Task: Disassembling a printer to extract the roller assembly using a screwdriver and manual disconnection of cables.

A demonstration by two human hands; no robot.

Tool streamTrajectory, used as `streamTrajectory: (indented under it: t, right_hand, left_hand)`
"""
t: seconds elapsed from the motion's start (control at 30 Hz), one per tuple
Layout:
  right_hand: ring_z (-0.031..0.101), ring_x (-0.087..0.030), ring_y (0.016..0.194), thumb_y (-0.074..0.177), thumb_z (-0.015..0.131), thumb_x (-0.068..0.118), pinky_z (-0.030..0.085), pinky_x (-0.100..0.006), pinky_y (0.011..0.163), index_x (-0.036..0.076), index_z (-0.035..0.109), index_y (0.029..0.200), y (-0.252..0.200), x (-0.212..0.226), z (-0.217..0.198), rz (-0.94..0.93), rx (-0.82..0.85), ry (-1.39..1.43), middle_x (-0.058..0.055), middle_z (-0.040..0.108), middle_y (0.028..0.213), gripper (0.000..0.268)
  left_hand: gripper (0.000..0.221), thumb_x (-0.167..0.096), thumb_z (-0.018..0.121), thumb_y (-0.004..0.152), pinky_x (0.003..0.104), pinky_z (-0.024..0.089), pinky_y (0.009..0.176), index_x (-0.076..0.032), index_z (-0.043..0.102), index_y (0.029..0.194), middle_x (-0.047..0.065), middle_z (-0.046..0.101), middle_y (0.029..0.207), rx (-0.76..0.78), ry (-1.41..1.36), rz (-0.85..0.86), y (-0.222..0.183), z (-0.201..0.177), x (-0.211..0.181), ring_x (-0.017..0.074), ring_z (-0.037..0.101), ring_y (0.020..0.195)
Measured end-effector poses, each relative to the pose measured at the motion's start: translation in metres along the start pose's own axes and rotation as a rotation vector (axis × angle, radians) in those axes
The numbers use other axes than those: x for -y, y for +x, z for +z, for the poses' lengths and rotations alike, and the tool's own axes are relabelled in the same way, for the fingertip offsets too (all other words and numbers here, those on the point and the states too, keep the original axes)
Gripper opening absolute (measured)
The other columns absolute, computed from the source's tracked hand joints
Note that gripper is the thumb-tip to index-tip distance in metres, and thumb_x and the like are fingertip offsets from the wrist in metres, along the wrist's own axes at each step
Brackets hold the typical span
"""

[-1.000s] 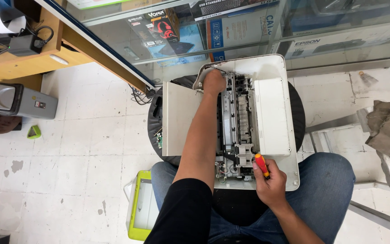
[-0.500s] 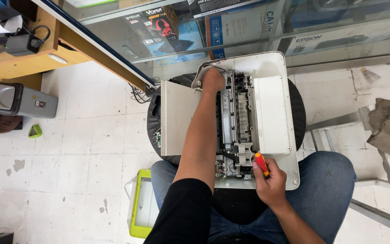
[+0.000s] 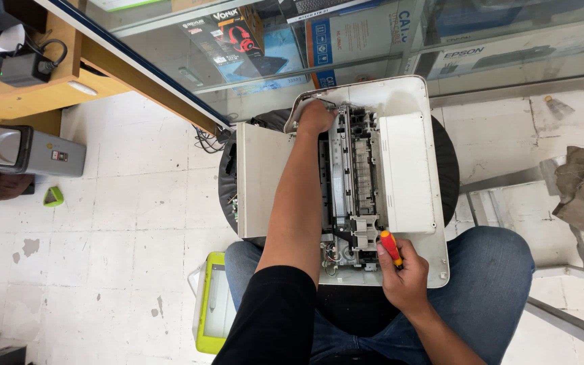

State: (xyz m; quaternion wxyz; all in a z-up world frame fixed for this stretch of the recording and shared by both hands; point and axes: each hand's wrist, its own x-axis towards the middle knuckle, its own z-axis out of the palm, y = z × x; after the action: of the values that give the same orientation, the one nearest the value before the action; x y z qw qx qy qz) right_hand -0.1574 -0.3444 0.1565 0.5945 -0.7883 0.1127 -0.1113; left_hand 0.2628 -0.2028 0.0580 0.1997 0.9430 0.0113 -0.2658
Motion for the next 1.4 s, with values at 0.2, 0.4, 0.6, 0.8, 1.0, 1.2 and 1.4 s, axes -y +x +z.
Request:
streamTrajectory:
  t: [0.2, 0.4, 0.6, 0.8, 1.0, 1.2, 1.4]
  right_hand:
    - [0.045, -0.007, 0.05, 0.098, 0.065, 0.025, 0.037, -0.024, 0.046, 0.007, 0.065, 0.093, 0.001, -0.001, -0.001, 0.043, 0.009, 0.012, 0.005, 0.052, 0.06, 0.018]
    - [0.042, -0.006, 0.049, 0.099, 0.065, 0.023, 0.036, -0.023, 0.046, 0.007, 0.065, 0.093, 0.001, -0.002, 0.0, 0.033, 0.008, 0.035, 0.006, 0.048, 0.058, 0.016]
    - [0.043, -0.006, 0.05, 0.098, 0.065, 0.025, 0.037, -0.024, 0.046, 0.006, 0.066, 0.096, 0.001, -0.002, 0.0, 0.041, -0.002, 0.003, 0.006, 0.049, 0.059, 0.018]
    - [0.042, -0.006, 0.048, 0.099, 0.065, 0.024, 0.036, -0.024, 0.045, 0.008, 0.064, 0.092, 0.001, -0.001, -0.001, 0.049, 0.002, 0.022, 0.006, 0.048, 0.058, 0.018]
    - [0.042, -0.006, 0.05, 0.098, 0.066, 0.024, 0.036, -0.025, 0.046, 0.008, 0.064, 0.092, 0.0, -0.002, -0.002, 0.105, 0.004, 0.048, 0.006, 0.048, 0.06, 0.018]
    - [0.043, -0.007, 0.05, 0.098, 0.065, 0.024, 0.037, -0.026, 0.047, 0.008, 0.065, 0.093, 0.001, -0.002, -0.001, 0.105, 0.009, 0.026, 0.005, 0.049, 0.059, 0.017]
    - [0.042, -0.006, 0.051, 0.098, 0.065, 0.024, 0.037, -0.025, 0.048, 0.008, 0.063, 0.089, 0.003, -0.001, 0.0, 0.107, 0.011, 0.045, 0.006, 0.047, 0.059, 0.018]
  left_hand:
    - [0.061, -0.038, 0.049, 0.104, 0.046, 0.054, 0.095, -0.001, 0.042, 0.152, 0.018, 0.053, 0.15, 0.166, -0.01, 0.009, -0.022, -0.022, -0.012, 0.0372, 0.061, 0.122]
    - [0.027, -0.025, 0.038, 0.098, 0.041, 0.047, 0.068, -0.011, 0.059, 0.088, 0.011, 0.065, 0.085, 0.27, -0.153, -0.054, -0.05, -0.046, -0.027, 0.0233, 0.058, 0.072]
    - [0.033, -0.014, 0.035, 0.095, 0.045, 0.051, 0.072, -0.001, 0.061, 0.111, 0.018, 0.067, 0.112, 0.253, -0.104, -0.064, -0.029, -0.033, -0.02, 0.0295, 0.061, 0.086]
    - [0.047, -0.003, 0.043, 0.089, 0.046, 0.053, 0.074, 0.003, 0.054, 0.135, 0.02, 0.06, 0.136, 0.236, -0.009, -0.052, -0.016, -0.024, -0.013, 0.0353, 0.065, 0.105]
    - [0.054, -0.019, 0.033, 0.099, 0.049, 0.053, 0.089, -0.002, 0.044, 0.149, 0.018, 0.054, 0.147, 0.308, -0.135, -0.135, -0.066, -0.057, -0.038, 0.0347, 0.06, 0.118]
    - [0.045, -0.029, 0.046, 0.097, 0.044, 0.047, 0.081, -0.007, 0.055, 0.134, 0.011, 0.059, 0.13, 0.352, -0.097, -0.123, -0.071, -0.066, -0.043, 0.0258, 0.058, 0.104]
    - [0.077, -0.052, 0.046, 0.091, 0.05, 0.046, 0.108, -0.014, 0.041, 0.157, 0.01, 0.048, 0.158, 0.327, -0.217, -0.178, -0.1, -0.08, -0.057, 0.0305, 0.054, 0.135]
